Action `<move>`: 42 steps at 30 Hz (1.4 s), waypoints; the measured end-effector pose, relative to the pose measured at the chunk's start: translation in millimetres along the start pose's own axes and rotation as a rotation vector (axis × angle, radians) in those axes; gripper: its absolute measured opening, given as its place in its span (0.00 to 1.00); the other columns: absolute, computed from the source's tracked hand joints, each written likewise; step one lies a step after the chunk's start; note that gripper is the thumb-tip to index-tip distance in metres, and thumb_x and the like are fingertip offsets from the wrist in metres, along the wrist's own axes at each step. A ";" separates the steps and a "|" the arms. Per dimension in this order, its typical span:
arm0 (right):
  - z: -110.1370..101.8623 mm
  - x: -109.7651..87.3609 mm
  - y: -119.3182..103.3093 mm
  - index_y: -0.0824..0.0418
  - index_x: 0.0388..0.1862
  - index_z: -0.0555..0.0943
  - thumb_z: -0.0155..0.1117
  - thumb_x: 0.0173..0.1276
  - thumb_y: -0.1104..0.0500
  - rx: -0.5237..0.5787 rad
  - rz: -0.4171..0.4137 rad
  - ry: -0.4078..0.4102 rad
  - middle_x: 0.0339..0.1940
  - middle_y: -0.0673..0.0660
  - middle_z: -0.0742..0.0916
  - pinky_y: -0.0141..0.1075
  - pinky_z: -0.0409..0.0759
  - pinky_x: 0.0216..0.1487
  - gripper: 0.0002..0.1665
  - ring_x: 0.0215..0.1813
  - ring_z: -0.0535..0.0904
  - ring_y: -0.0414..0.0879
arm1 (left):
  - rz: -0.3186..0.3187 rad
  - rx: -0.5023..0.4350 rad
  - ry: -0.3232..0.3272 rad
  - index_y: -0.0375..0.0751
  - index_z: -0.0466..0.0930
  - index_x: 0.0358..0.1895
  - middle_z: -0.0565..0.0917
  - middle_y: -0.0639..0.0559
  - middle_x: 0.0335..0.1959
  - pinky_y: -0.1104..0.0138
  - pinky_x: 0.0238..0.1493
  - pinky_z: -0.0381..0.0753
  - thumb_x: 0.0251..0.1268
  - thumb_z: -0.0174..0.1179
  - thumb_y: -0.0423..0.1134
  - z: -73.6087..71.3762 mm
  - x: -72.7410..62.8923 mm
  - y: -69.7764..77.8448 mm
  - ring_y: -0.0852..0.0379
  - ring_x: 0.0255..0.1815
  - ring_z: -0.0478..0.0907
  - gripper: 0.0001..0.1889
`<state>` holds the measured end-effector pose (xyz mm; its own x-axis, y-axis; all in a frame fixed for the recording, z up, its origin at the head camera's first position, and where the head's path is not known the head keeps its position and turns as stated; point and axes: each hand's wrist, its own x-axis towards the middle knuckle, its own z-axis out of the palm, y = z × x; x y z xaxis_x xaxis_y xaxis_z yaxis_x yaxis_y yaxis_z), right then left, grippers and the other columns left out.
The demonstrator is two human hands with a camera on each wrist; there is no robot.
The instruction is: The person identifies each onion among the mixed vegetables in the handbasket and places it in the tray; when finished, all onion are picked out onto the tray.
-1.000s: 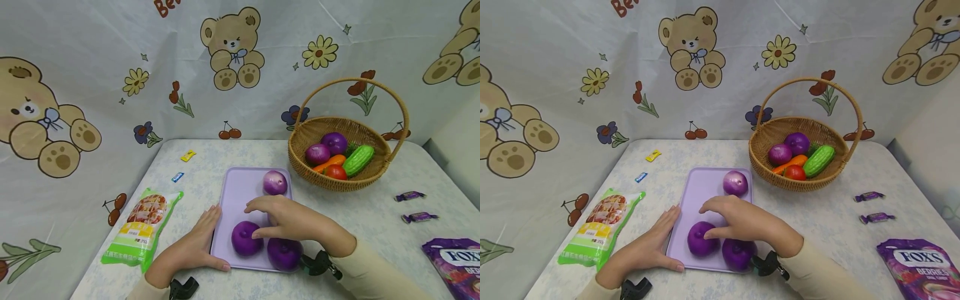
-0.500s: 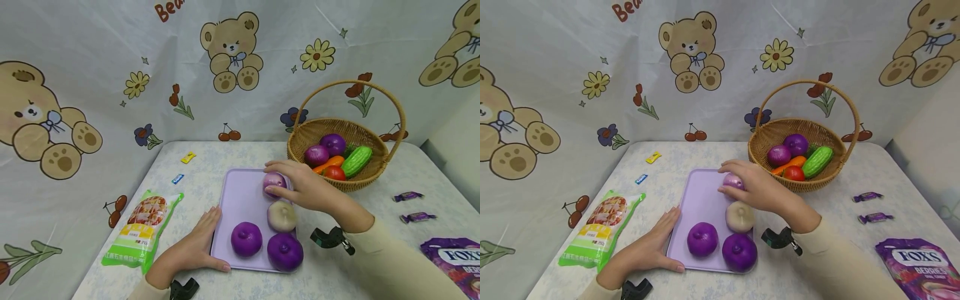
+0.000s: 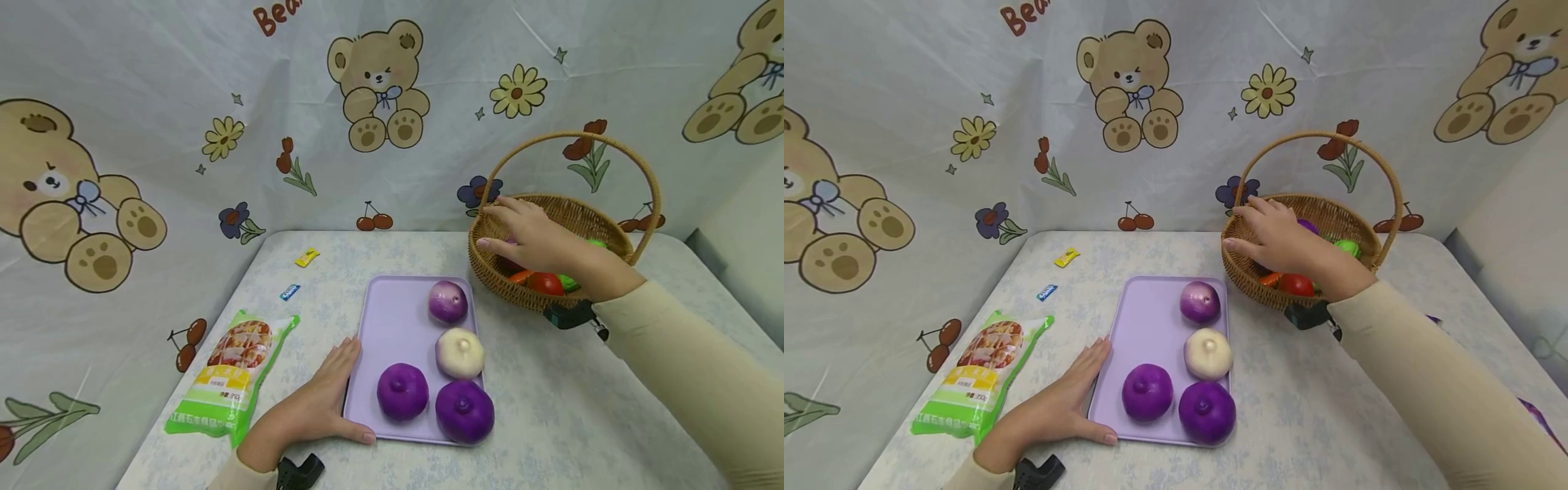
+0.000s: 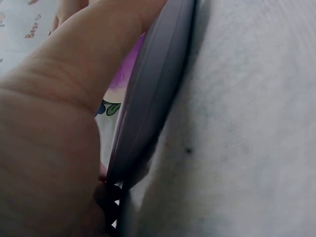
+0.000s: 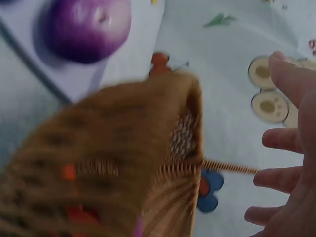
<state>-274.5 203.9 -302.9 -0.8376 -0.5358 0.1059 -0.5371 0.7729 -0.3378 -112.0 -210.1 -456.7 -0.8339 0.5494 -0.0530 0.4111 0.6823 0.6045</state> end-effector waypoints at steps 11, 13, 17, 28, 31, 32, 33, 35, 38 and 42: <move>-18.8 12.5 50.0 0.70 0.82 0.60 0.54 0.80 0.32 -0.065 0.159 -0.056 0.79 0.79 0.60 0.77 0.47 0.72 0.51 0.76 0.51 0.82 | -0.008 0.005 -0.012 0.33 0.37 0.86 0.38 0.39 0.87 0.49 0.81 0.36 0.41 0.77 0.76 -0.5 1.7 0.5 0.43 0.85 0.32 0.80; -20.6 12.5 55.5 0.71 0.82 0.60 0.53 0.80 0.31 -0.066 0.170 -0.057 0.78 0.79 0.61 0.76 0.48 0.73 0.53 0.76 0.52 0.81 | -0.011 0.005 -0.015 0.33 0.36 0.86 0.38 0.40 0.87 0.49 0.81 0.36 0.41 0.77 0.76 -0.6 1.9 0.6 0.44 0.85 0.31 0.80; -23.5 11.9 60.5 0.72 0.82 0.58 0.51 0.80 0.29 -0.067 0.181 -0.071 0.78 0.80 0.60 0.76 0.50 0.72 0.54 0.76 0.52 0.82 | -0.014 0.009 -0.016 0.33 0.37 0.86 0.38 0.40 0.87 0.49 0.81 0.36 0.41 0.77 0.76 -0.5 1.8 0.3 0.44 0.85 0.31 0.80; -21.4 14.0 61.4 0.71 0.81 0.60 0.55 0.80 0.32 -0.068 0.173 -0.066 0.77 0.80 0.62 0.75 0.51 0.72 0.51 0.76 0.54 0.81 | -0.004 0.013 -0.011 0.33 0.37 0.86 0.38 0.40 0.87 0.49 0.81 0.36 0.41 0.77 0.76 0.4 1.6 -1.4 0.44 0.85 0.32 0.80; -19.6 14.4 61.7 0.71 0.81 0.61 0.56 0.80 0.33 -0.066 0.166 -0.068 0.77 0.79 0.63 0.75 0.52 0.73 0.51 0.76 0.55 0.80 | 0.002 0.012 -0.008 0.32 0.37 0.86 0.39 0.39 0.86 0.49 0.81 0.36 0.41 0.77 0.76 0.3 1.5 -1.2 0.43 0.85 0.32 0.80; -19.1 14.5 61.9 0.71 0.81 0.61 0.56 0.80 0.33 -0.064 0.163 -0.068 0.77 0.79 0.63 0.74 0.52 0.73 0.51 0.76 0.56 0.79 | 0.003 0.012 -0.008 0.32 0.37 0.86 0.39 0.39 0.86 0.50 0.81 0.36 0.41 0.77 0.76 0.3 1.5 -1.0 0.43 0.85 0.32 0.80; -18.8 14.6 62.0 0.72 0.81 0.61 0.56 0.80 0.33 -0.063 0.159 -0.068 0.77 0.78 0.63 0.74 0.52 0.73 0.51 0.76 0.56 0.79 | 0.004 0.012 -0.007 0.32 0.37 0.86 0.39 0.39 0.86 0.49 0.81 0.36 0.41 0.77 0.76 0.3 1.4 -1.0 0.43 0.85 0.32 0.80; -18.0 14.7 62.8 0.72 0.81 0.60 0.57 0.80 0.34 -0.053 0.156 -0.072 0.77 0.79 0.63 0.73 0.51 0.74 0.51 0.77 0.55 0.78 | 0.004 0.010 -0.006 0.32 0.37 0.86 0.39 0.39 0.86 0.50 0.81 0.36 0.41 0.77 0.76 0.2 1.5 -0.7 0.43 0.85 0.32 0.80; -16.7 14.7 64.0 0.73 0.82 0.59 0.58 0.80 0.34 -0.037 0.156 -0.085 0.78 0.79 0.62 0.73 0.50 0.75 0.52 0.78 0.53 0.78 | 0.004 0.008 -0.004 0.32 0.37 0.86 0.39 0.38 0.86 0.50 0.81 0.35 0.41 0.78 0.75 0.2 1.6 -0.5 0.43 0.85 0.32 0.80; -14.7 14.2 66.0 0.74 0.82 0.57 0.58 0.79 0.33 -0.016 0.168 -0.114 0.79 0.80 0.60 0.72 0.49 0.75 0.55 0.78 0.52 0.78 | 0.005 0.009 -0.005 0.31 0.37 0.85 0.39 0.38 0.86 0.49 0.81 0.36 0.41 0.78 0.75 0.3 1.7 -0.5 0.42 0.85 0.32 0.80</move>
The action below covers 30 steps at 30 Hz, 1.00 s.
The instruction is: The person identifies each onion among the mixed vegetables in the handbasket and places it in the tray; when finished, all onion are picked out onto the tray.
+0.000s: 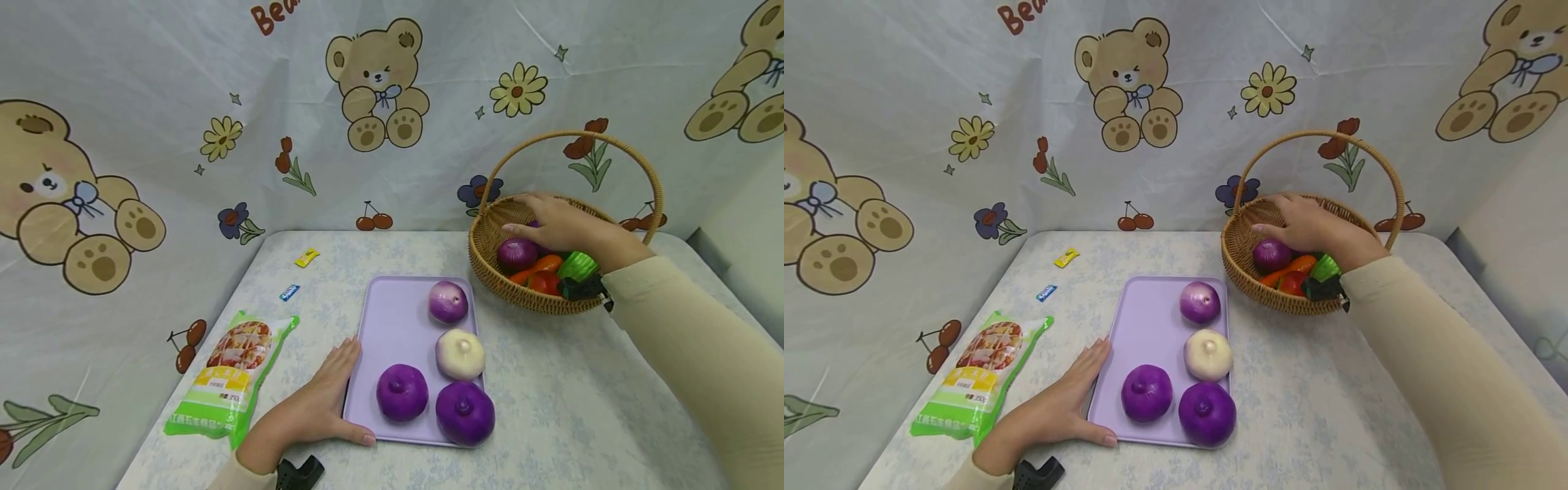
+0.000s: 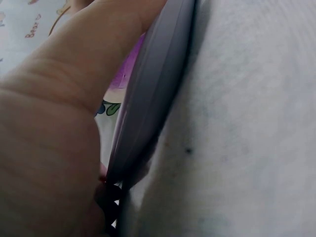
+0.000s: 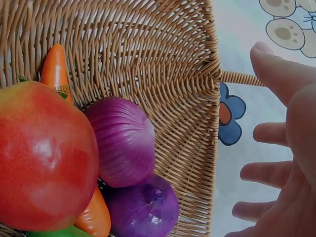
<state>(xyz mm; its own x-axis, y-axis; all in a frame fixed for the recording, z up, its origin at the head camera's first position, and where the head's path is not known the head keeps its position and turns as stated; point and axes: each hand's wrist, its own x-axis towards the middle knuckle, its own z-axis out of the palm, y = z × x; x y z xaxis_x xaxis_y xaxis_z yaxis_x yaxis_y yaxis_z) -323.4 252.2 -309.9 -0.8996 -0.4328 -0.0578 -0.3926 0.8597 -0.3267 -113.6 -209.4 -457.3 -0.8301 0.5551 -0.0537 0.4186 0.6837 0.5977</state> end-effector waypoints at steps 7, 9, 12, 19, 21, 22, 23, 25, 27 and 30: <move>2.9 0.7 1.3 0.77 0.80 0.59 0.58 0.77 0.31 0.008 0.000 -0.023 0.77 0.80 0.64 0.70 0.53 0.75 0.57 0.77 0.56 0.77 | -0.001 0.000 -0.002 0.32 0.37 0.85 0.39 0.39 0.86 0.49 0.81 0.36 0.41 0.78 0.75 0.1 -0.1 0.3 0.42 0.85 0.32 0.80; 3.3 0.7 1.7 0.78 0.79 0.59 0.59 0.78 0.32 0.007 -0.007 -0.028 0.76 0.81 0.66 0.69 0.54 0.75 0.57 0.77 0.58 0.77 | 0.004 0.004 0.000 0.32 0.38 0.85 0.39 0.38 0.86 0.49 0.81 0.36 0.41 0.78 0.75 0.1 -0.1 -0.1 0.42 0.85 0.32 0.80; 4.8 1.9 3.1 0.80 0.78 0.60 0.60 0.79 0.35 -0.003 -0.024 -0.032 0.75 0.81 0.67 0.69 0.56 0.75 0.55 0.76 0.60 0.77 | 0.008 0.009 0.002 0.31 0.38 0.85 0.40 0.38 0.86 0.49 0.81 0.36 0.41 0.78 0.75 0.3 -0.2 -0.6 0.42 0.85 0.32 0.80; 8.5 3.5 5.3 0.80 0.77 0.61 0.61 0.79 0.36 -0.024 -0.034 -0.045 0.73 0.81 0.70 0.68 0.60 0.74 0.54 0.74 0.65 0.76 | 0.003 -0.001 0.000 0.31 0.38 0.85 0.39 0.38 0.86 0.49 0.81 0.36 0.41 0.78 0.75 0.3 -0.8 -0.3 0.42 0.85 0.32 0.79; 9.3 3.7 5.5 0.80 0.77 0.62 0.62 0.79 0.37 -0.023 -0.037 -0.044 0.72 0.80 0.71 0.68 0.61 0.73 0.53 0.73 0.66 0.76 | -0.001 -0.005 -0.003 0.32 0.37 0.85 0.39 0.38 0.86 0.49 0.81 0.35 0.41 0.78 0.75 0.4 -1.0 -0.2 0.42 0.85 0.32 0.80; 9.6 3.9 5.6 0.80 0.77 0.62 0.63 0.79 0.38 -0.022 -0.041 -0.043 0.72 0.80 0.72 0.68 0.61 0.73 0.52 0.73 0.66 0.75 | -0.001 -0.006 -0.004 0.32 0.37 0.85 0.39 0.38 0.86 0.49 0.81 0.35 0.41 0.78 0.75 0.5 -1.0 -0.1 0.42 0.85 0.32 0.80; 9.9 4.1 5.7 0.79 0.76 0.63 0.64 0.79 0.38 -0.022 -0.045 -0.041 0.72 0.80 0.72 0.68 0.62 0.73 0.51 0.72 0.67 0.75 | -0.001 -0.006 -0.005 0.32 0.37 0.85 0.39 0.38 0.86 0.49 0.81 0.35 0.41 0.78 0.75 0.6 -1.0 -0.2 0.42 0.85 0.32 0.80; 10.5 4.9 6.0 0.78 0.76 0.65 0.66 0.78 0.40 -0.021 -0.054 -0.040 0.71 0.79 0.74 0.68 0.63 0.72 0.49 0.71 0.68 0.75 | -0.004 -0.003 -0.006 0.32 0.37 0.86 0.39 0.38 0.86 0.49 0.81 0.35 0.41 0.78 0.75 0.8 -1.0 -0.5 0.42 0.85 0.32 0.80; 10.7 5.2 6.3 0.77 0.76 0.66 0.68 0.76 0.41 -0.023 -0.062 -0.042 0.69 0.79 0.75 0.68 0.65 0.71 0.49 0.70 0.70 0.74 | -0.007 -0.003 -0.005 0.33 0.37 0.86 0.39 0.39 0.86 0.49 0.81 0.35 0.41 0.78 0.75 0.7 -0.9 -0.8 0.42 0.85 0.32 0.79; 10.8 5.5 7.0 0.76 0.75 0.68 0.70 0.75 0.42 -0.023 -0.068 -0.051 0.67 0.78 0.77 0.68 0.67 0.70 0.48 0.69 0.72 0.73 | -0.009 -0.008 -0.003 0.32 0.38 0.86 0.39 0.39 0.86 0.49 0.81 0.35 0.41 0.78 0.75 0.2 -0.6 -0.6 0.42 0.85 0.32 0.79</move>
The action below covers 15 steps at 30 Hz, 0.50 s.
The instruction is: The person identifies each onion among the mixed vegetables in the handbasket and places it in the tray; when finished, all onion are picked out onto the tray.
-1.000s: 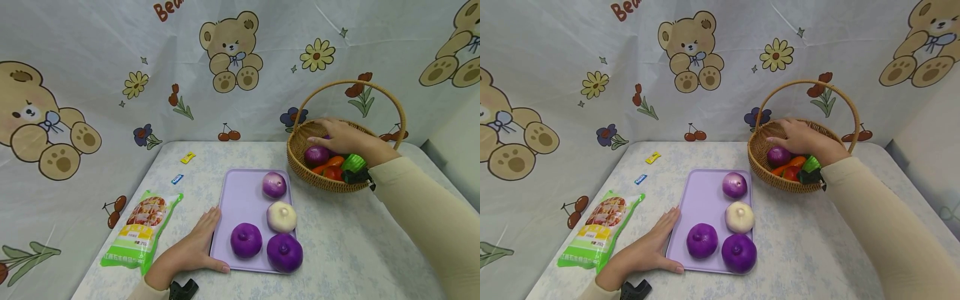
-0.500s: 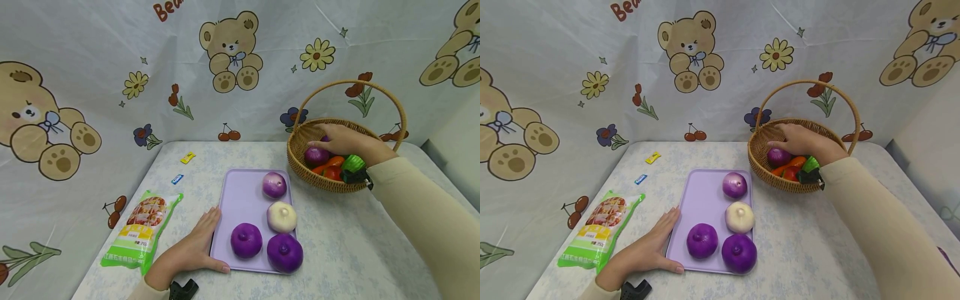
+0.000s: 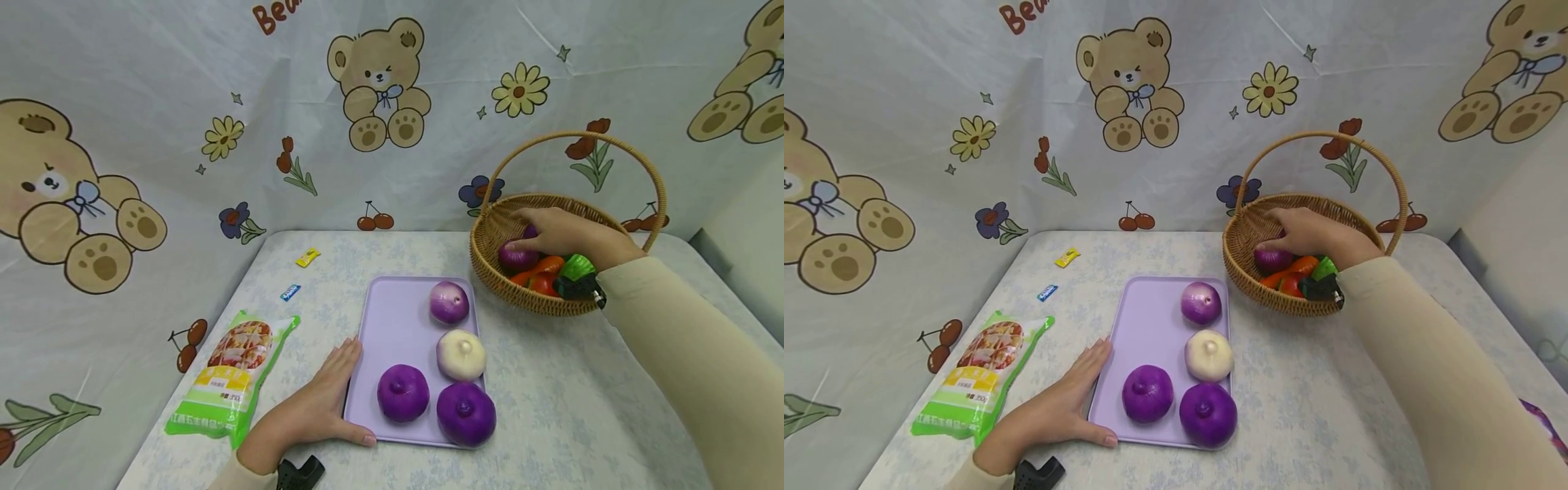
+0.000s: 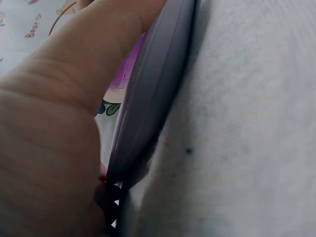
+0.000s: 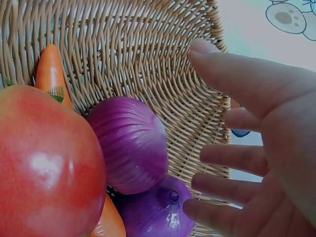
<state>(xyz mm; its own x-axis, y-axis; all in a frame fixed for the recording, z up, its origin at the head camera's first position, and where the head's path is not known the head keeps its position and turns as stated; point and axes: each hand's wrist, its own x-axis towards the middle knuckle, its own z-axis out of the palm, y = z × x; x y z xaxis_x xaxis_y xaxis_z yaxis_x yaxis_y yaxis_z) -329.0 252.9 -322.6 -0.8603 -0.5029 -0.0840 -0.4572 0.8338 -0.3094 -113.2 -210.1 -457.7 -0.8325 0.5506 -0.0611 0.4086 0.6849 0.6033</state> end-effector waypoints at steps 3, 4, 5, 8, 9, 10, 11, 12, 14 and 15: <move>0.0 -0.2 0.4 0.74 0.76 0.68 0.72 0.74 0.43 0.006 -0.002 -0.009 0.65 0.77 0.79 0.67 0.69 0.68 0.47 0.68 0.74 0.72 | 0.001 -0.007 0.000 0.32 0.38 0.86 0.39 0.38 0.86 0.49 0.81 0.35 0.42 0.78 0.74 -0.5 -0.2 0.7 0.42 0.85 0.32 0.79; 0.1 -0.1 0.7 0.74 0.76 0.68 0.72 0.74 0.43 0.006 -0.004 -0.011 0.65 0.76 0.80 0.67 0.70 0.68 0.47 0.67 0.74 0.72 | 0.000 -0.007 -0.001 0.32 0.38 0.86 0.39 0.38 0.86 0.49 0.81 0.35 0.42 0.78 0.74 -0.6 -0.4 0.9 0.42 0.85 0.32 0.79; 0.4 0.1 1.0 0.73 0.76 0.68 0.73 0.74 0.44 0.008 -0.001 -0.014 0.64 0.76 0.80 0.67 0.71 0.68 0.46 0.67 0.75 0.72 | -0.001 -0.007 -0.002 0.32 0.38 0.86 0.39 0.39 0.86 0.49 0.81 0.35 0.42 0.78 0.74 -0.7 -0.6 1.0 0.42 0.85 0.32 0.79; 1.6 0.9 2.6 0.73 0.76 0.68 0.73 0.73 0.45 0.018 0.004 -0.024 0.63 0.76 0.81 0.67 0.73 0.66 0.46 0.65 0.76 0.71 | -0.008 -0.004 -0.005 0.33 0.38 0.86 0.39 0.39 0.87 0.49 0.81 0.36 0.41 0.78 0.75 -0.7 -0.8 0.8 0.44 0.85 0.32 0.79; 2.2 1.3 3.4 0.73 0.76 0.68 0.73 0.73 0.45 0.022 0.004 -0.029 0.63 0.76 0.81 0.67 0.73 0.66 0.46 0.65 0.76 0.71 | -0.010 -0.002 -0.006 0.33 0.38 0.86 0.39 0.40 0.87 0.49 0.81 0.36 0.41 0.78 0.75 -0.7 -0.9 0.7 0.44 0.85 0.31 0.79; 2.8 1.8 4.3 0.73 0.76 0.68 0.73 0.73 0.46 0.023 0.003 -0.033 0.63 0.76 0.81 0.66 0.73 0.66 0.45 0.65 0.77 0.71 | -0.012 0.000 -0.007 0.33 0.38 0.86 0.39 0.40 0.87 0.49 0.81 0.36 0.41 0.77 0.75 -0.7 -0.9 0.5 0.44 0.85 0.31 0.79; 3.5 2.3 5.1 0.73 0.76 0.69 0.73 0.74 0.47 0.026 0.002 -0.037 0.63 0.76 0.81 0.66 0.73 0.66 0.45 0.65 0.77 0.71 | -0.012 0.002 -0.007 0.33 0.38 0.86 0.39 0.40 0.87 0.49 0.81 0.36 0.41 0.77 0.75 -0.6 -0.9 0.3 0.44 0.85 0.31 0.79; 4.2 2.9 6.2 0.72 0.76 0.69 0.73 0.74 0.47 0.029 0.000 -0.039 0.62 0.75 0.82 0.66 0.73 0.66 0.44 0.64 0.77 0.71 | -0.012 0.004 -0.007 0.33 0.38 0.86 0.39 0.40 0.87 0.49 0.81 0.36 0.41 0.77 0.76 -0.6 -0.8 0.3 0.44 0.85 0.31 0.79; 5.3 4.0 7.8 0.72 0.76 0.69 0.74 0.73 0.48 0.030 -0.003 -0.045 0.62 0.75 0.82 0.66 0.73 0.66 0.44 0.64 0.77 0.70 | -0.010 0.006 -0.007 0.33 0.38 0.86 0.39 0.40 0.87 0.49 0.81 0.36 0.41 0.77 0.76 -0.6 -0.9 0.2 0.43 0.85 0.32 0.79; 5.9 4.7 8.3 0.72 0.76 0.69 0.74 0.73 0.48 0.032 -0.003 -0.047 0.62 0.75 0.82 0.66 0.73 0.66 0.44 0.64 0.77 0.70 | -0.009 0.006 -0.006 0.33 0.38 0.86 0.39 0.39 0.86 0.49 0.81 0.36 0.41 0.77 0.76 -0.6 -0.9 0.2 0.43 0.85 0.32 0.79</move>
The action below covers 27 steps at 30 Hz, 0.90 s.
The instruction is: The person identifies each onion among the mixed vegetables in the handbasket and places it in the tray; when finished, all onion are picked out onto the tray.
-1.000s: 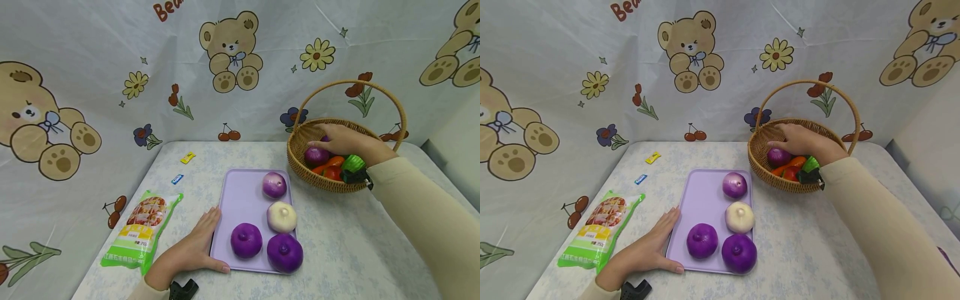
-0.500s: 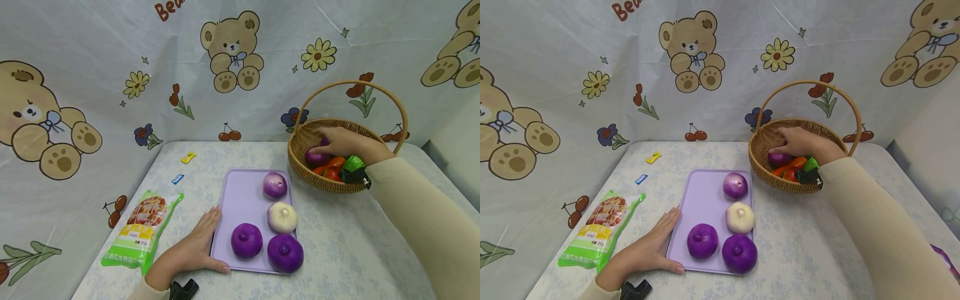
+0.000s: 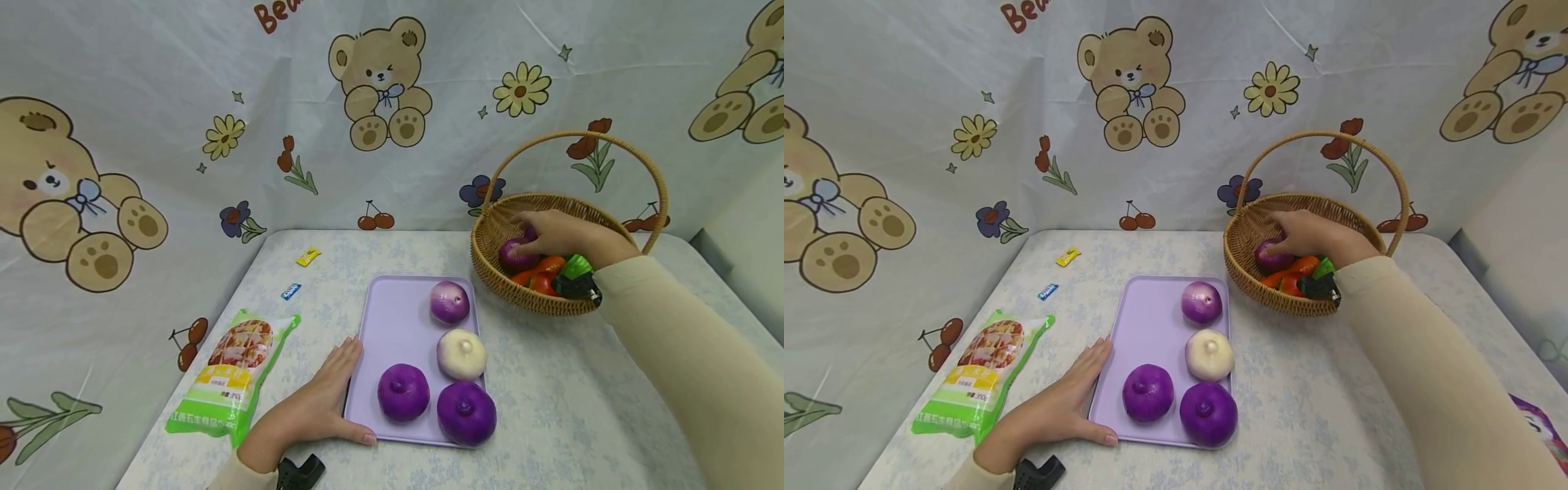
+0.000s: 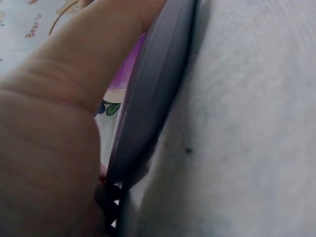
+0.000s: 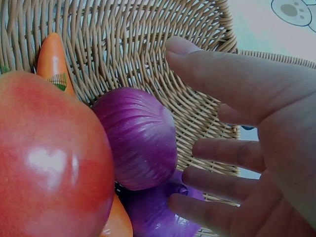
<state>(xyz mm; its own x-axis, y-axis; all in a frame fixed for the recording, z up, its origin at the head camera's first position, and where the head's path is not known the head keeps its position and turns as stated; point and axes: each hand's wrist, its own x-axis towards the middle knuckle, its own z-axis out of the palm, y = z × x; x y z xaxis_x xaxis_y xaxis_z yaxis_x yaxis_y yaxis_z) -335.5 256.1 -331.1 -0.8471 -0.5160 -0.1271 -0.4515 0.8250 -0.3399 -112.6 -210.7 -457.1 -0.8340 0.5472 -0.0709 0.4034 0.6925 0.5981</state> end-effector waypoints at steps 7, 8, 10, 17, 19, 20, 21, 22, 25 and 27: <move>2.6 3.0 0.6 0.69 0.75 0.71 0.76 0.70 0.45 0.003 0.009 -0.020 0.60 0.72 0.83 0.65 0.74 0.65 0.45 0.62 0.78 0.68 | -0.001 -0.003 -0.001 0.33 0.38 0.86 0.39 0.40 0.87 0.49 0.81 0.36 0.41 0.77 0.76 -0.1 0.6 0.1 0.43 0.85 0.32 0.79; 3.2 3.4 0.4 0.68 0.75 0.71 0.76 0.70 0.45 0.004 0.011 -0.023 0.60 0.72 0.83 0.65 0.74 0.65 0.44 0.62 0.78 0.68 | -0.002 -0.003 -0.001 0.33 0.38 0.86 0.39 0.40 0.87 0.49 0.81 0.36 0.41 0.77 0.76 -0.1 0.7 0.1 0.43 0.85 0.32 0.79; 4.0 3.8 -0.2 0.69 0.75 0.71 0.77 0.70 0.46 0.003 0.015 -0.027 0.60 0.72 0.83 0.65 0.74 0.65 0.44 0.63 0.77 0.68 | -0.006 -0.003 -0.003 0.33 0.38 0.86 0.39 0.40 0.87 0.49 0.81 0.36 0.41 0.77 0.76 -0.2 0.7 0.1 0.43 0.85 0.31 0.79; 5.8 5.6 -0.9 0.69 0.74 0.72 0.77 0.70 0.49 0.010 0.045 -0.042 0.62 0.73 0.82 0.65 0.76 0.63 0.43 0.63 0.77 0.69 | -0.010 -0.005 -0.008 0.33 0.38 0.86 0.38 0.41 0.87 0.48 0.81 0.37 0.41 0.77 0.76 -0.7 0.5 0.3 0.44 0.85 0.31 0.79; 6.7 6.6 -0.4 0.69 0.74 0.73 0.78 0.69 0.50 0.000 0.046 -0.040 0.62 0.73 0.82 0.65 0.76 0.63 0.42 0.63 0.77 0.68 | -0.008 -0.006 -0.010 0.33 0.38 0.86 0.38 0.41 0.87 0.49 0.81 0.36 0.42 0.77 0.76 -0.9 0.4 0.3 0.44 0.85 0.31 0.79; 7.1 7.1 -0.1 0.69 0.74 0.73 0.78 0.69 0.51 -0.004 0.045 -0.040 0.62 0.73 0.82 0.65 0.76 0.63 0.42 0.63 0.77 0.68 | -0.007 -0.005 -0.010 0.33 0.38 0.86 0.38 0.41 0.87 0.49 0.81 0.37 0.42 0.77 0.76 -0.9 0.4 0.4 0.44 0.85 0.31 0.79; 7.5 7.6 0.4 0.69 0.73 0.74 0.79 0.68 0.52 -0.008 0.044 -0.040 0.62 0.73 0.82 0.65 0.77 0.63 0.41 0.62 0.77 0.68 | -0.007 -0.005 -0.010 0.33 0.38 0.86 0.38 0.41 0.87 0.49 0.81 0.36 0.42 0.77 0.76 -1.0 0.4 0.4 0.44 0.85 0.31 0.79; 7.8 8.1 0.5 0.69 0.73 0.74 0.79 0.68 0.53 -0.011 0.041 -0.040 0.61 0.73 0.82 0.65 0.77 0.63 0.41 0.62 0.77 0.68 | -0.006 -0.003 -0.010 0.33 0.38 0.86 0.38 0.41 0.87 0.49 0.81 0.36 0.42 0.77 0.76 -1.0 0.4 0.4 0.44 0.85 0.31 0.79; 8.9 9.9 0.6 0.70 0.71 0.76 0.80 0.67 0.55 -0.008 0.038 -0.041 0.60 0.72 0.83 0.64 0.78 0.62 0.39 0.60 0.78 0.67 | -0.005 -0.001 -0.007 0.33 0.38 0.86 0.38 0.41 0.87 0.49 0.81 0.36 0.41 0.77 0.76 -1.1 0.5 0.3 0.44 0.85 0.31 0.79; 9.9 11.3 0.9 0.69 0.70 0.77 0.81 0.66 0.56 -0.006 0.031 -0.043 0.59 0.70 0.84 0.63 0.79 0.61 0.38 0.59 0.79 0.65 | -0.006 -0.002 -0.006 0.33 0.38 0.86 0.38 0.41 0.87 0.49 0.81 0.36 0.41 0.77 0.76 -1.1 0.4 0.3 0.44 0.85 0.31 0.79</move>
<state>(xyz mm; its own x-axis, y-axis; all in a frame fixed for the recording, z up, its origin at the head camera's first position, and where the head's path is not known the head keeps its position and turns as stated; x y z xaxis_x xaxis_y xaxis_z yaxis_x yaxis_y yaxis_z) -342.7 248.8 -342.1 -0.8481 -0.4992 -0.1774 -0.4269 0.8422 -0.3293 -113.2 -210.8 -456.1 -0.8341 0.5458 -0.0794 0.3978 0.6951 0.5989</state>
